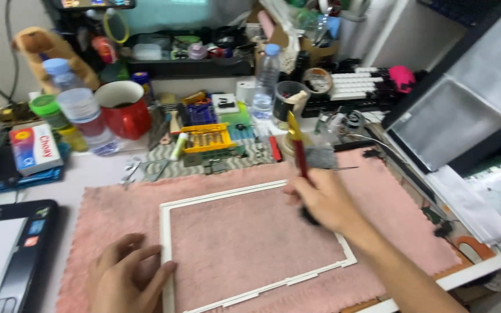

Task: The person uses a brush to clean the edges of a white rectangular frame placed on a pink towel. They repeatedly brush along the frame's perimeter, occasionally pausing to adjust the frame or pick up a small object.

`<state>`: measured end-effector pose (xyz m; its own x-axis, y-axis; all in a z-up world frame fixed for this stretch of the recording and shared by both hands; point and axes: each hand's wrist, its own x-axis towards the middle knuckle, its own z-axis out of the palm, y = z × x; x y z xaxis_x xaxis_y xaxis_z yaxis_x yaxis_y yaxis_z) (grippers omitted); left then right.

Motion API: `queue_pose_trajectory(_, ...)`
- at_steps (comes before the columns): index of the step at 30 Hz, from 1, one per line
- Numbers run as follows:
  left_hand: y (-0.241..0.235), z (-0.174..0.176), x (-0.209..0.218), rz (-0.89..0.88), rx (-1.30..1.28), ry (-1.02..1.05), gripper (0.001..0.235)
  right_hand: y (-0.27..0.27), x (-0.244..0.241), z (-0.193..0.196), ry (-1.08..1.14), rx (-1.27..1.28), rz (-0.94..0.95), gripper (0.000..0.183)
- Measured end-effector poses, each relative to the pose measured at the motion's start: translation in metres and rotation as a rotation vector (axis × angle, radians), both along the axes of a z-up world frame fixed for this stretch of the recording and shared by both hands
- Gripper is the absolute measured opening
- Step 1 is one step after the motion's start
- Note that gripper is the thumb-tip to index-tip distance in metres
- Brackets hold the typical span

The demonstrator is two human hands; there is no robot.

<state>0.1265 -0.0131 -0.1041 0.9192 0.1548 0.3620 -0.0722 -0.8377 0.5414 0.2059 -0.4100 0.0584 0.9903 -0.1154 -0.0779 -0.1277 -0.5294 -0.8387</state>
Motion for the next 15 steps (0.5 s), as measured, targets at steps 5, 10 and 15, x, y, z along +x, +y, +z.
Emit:
queue_pose_trajectory(5, -0.008, 0.013, -0.008, 0.08, -0.068, 0.163, 0.034, -0.093, -0.04, -0.001, 0.064, -0.518, -0.009, 0.031)
queue_pose_trajectory(10, -0.01, 0.031, -0.007, 0.007, -0.258, 0.091, 0.041, -0.13, -0.063, -0.029, 0.08, -0.664, -0.112, 0.041)
queue_pose_trajectory(15, -0.053, 0.085, -0.022, 0.159, -1.224, 0.182, 0.041, -0.132, -0.074, -0.035, -0.144, -0.532, -0.116, 0.047)
